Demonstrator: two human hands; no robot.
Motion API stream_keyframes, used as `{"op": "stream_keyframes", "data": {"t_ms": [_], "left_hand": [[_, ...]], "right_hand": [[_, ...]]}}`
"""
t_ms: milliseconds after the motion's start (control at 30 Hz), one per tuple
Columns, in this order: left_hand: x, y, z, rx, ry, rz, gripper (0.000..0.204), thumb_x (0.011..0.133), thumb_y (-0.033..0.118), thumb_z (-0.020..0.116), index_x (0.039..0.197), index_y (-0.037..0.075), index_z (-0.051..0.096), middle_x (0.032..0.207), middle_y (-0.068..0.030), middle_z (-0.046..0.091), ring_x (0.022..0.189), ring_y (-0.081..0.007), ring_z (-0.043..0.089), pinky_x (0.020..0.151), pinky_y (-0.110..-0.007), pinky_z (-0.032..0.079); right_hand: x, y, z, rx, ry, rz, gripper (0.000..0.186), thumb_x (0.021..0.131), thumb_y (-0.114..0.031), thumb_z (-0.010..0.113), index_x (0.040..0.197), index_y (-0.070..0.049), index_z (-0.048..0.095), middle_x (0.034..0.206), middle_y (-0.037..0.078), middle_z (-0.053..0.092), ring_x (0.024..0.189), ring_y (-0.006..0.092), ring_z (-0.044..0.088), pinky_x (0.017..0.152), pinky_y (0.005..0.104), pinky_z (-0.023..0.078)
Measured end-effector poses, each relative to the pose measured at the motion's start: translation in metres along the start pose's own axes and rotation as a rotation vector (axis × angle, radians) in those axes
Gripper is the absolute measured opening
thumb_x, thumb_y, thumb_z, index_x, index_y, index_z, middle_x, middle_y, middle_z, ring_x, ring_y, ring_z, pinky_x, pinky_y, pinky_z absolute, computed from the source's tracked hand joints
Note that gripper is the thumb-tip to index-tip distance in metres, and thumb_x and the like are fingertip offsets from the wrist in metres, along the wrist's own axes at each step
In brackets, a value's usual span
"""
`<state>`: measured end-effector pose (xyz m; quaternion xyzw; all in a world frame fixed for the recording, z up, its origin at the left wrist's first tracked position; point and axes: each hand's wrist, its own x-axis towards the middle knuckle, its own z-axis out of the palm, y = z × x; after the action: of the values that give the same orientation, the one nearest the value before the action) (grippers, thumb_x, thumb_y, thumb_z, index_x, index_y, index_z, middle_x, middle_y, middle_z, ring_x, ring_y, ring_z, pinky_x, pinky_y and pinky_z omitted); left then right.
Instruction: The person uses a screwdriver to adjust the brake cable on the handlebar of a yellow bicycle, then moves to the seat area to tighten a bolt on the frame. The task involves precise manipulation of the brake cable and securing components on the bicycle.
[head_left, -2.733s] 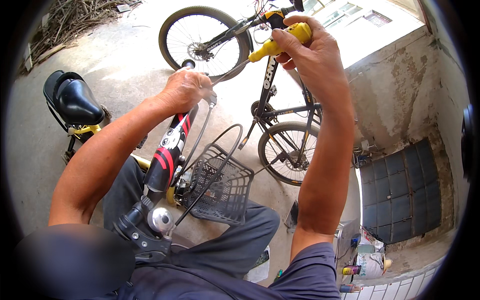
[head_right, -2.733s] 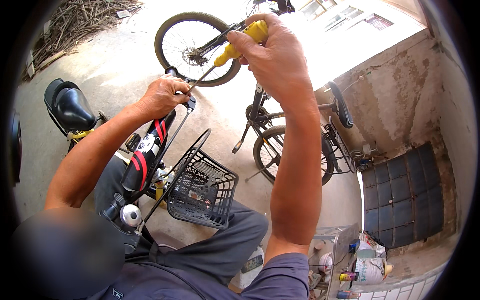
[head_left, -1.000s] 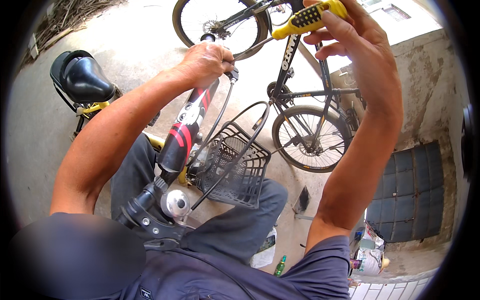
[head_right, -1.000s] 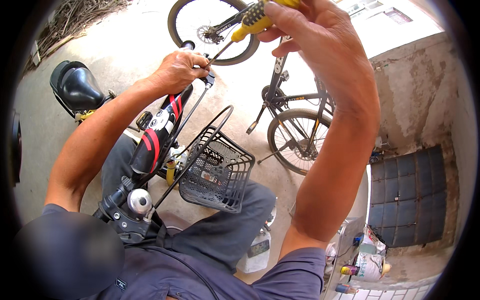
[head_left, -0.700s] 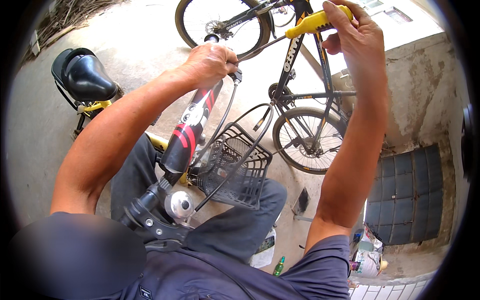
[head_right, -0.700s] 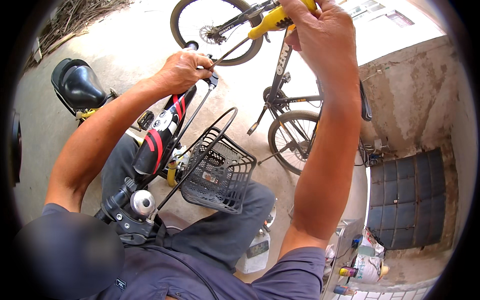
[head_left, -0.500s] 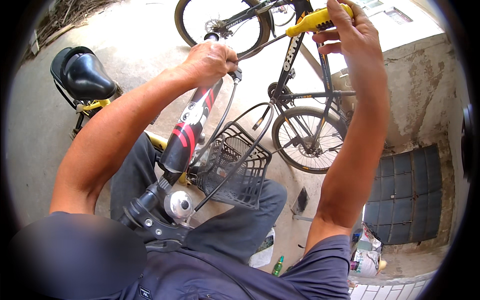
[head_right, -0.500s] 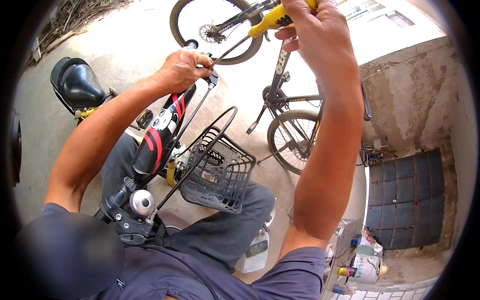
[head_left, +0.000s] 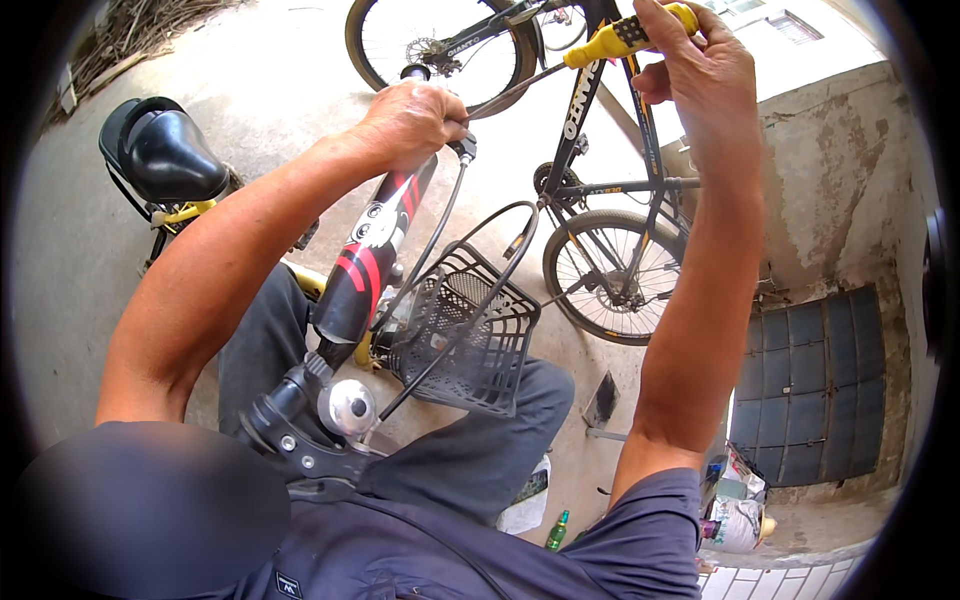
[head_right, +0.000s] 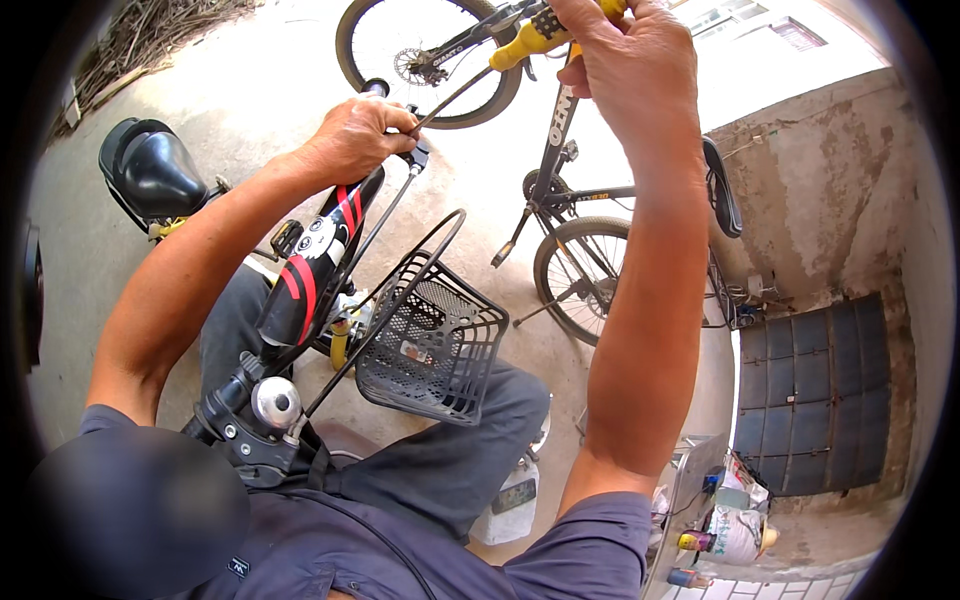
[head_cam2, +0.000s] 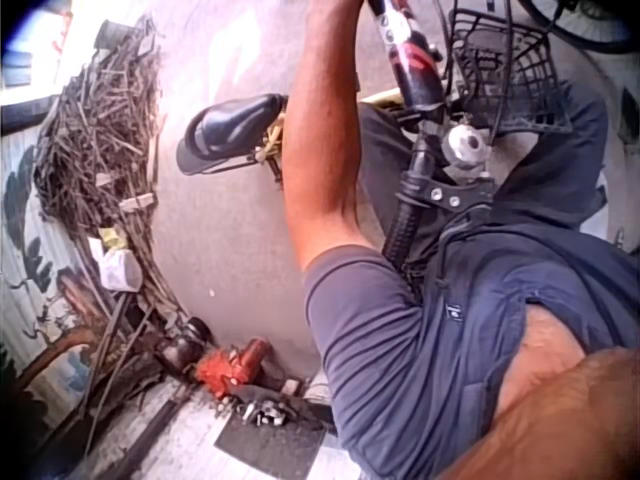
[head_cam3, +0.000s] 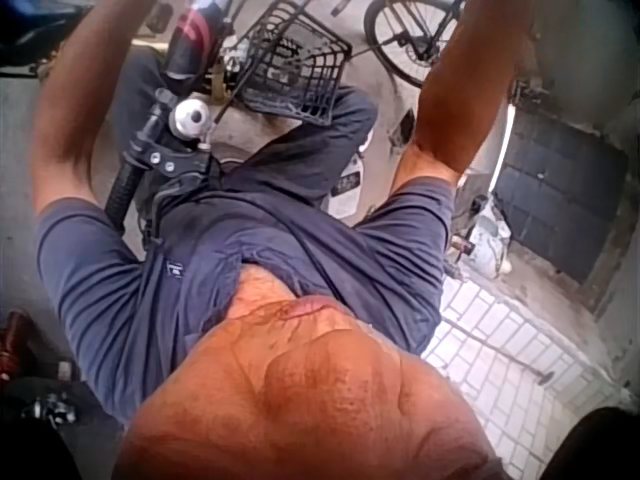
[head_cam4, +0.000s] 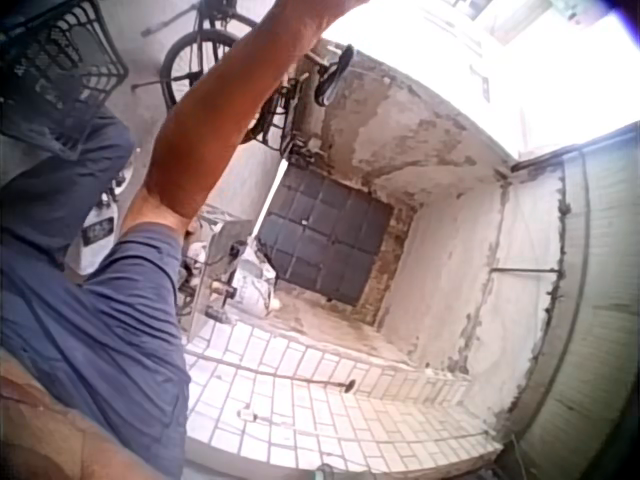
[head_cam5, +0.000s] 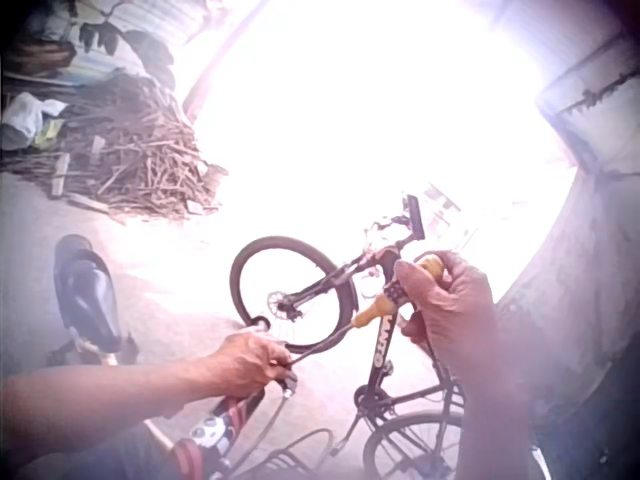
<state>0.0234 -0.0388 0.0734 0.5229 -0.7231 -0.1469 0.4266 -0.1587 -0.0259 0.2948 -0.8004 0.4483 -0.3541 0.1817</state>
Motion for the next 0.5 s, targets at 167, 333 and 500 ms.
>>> {"op": "stream_keyframes", "data": {"t_ms": [167, 333, 500], "left_hand": [[0.002, 0.003, -0.002, 0.011, -0.063, -0.05, 0.018, 0.093, 0.018, 0.072, 0.105, 0.006, 0.079, 0.092, -0.0102, 0.076, 0.087, -0.0226, 0.072, 0.084, -0.037, 0.054], [0.002, 0.002, 0.001, 0.02, -0.047, -0.044, 0.019, 0.093, 0.019, 0.07, 0.104, 0.007, 0.079, 0.09, -0.0105, 0.076, 0.084, -0.0247, 0.072, 0.084, -0.037, 0.054], [0.002, -0.002, 0.001, -0.006, -0.026, -0.009, 0.02, 0.092, 0.022, 0.07, 0.103, 0.008, 0.08, 0.088, -0.0122, 0.076, 0.083, -0.0278, 0.073, 0.085, -0.04, 0.055]], "right_hand": [[-0.004, -0.001, 0.004, 0.059, 0.027, 0.009, 0.044, 0.102, -0.024, 0.066, 0.135, 0.001, 0.05, 0.092, 0.006, 0.069, 0.059, 0.0091, 0.065, 0.048, 0.0202, 0.052], [-0.026, -0.013, -0.01, 0.213, -0.116, -0.023, 0.049, 0.103, -0.018, 0.062, 0.144, 0.002, 0.045, 0.109, 0.013, 0.067, 0.081, 0.0162, 0.071, 0.063, 0.0251, 0.06], [-0.015, -0.003, -0.011, 0.184, -0.068, 0.038, 0.05, 0.101, -0.018, 0.066, 0.142, 0.002, 0.046, 0.101, 0.011, 0.069, 0.075, 0.0143, 0.071, 0.059, 0.0233, 0.059]]}}
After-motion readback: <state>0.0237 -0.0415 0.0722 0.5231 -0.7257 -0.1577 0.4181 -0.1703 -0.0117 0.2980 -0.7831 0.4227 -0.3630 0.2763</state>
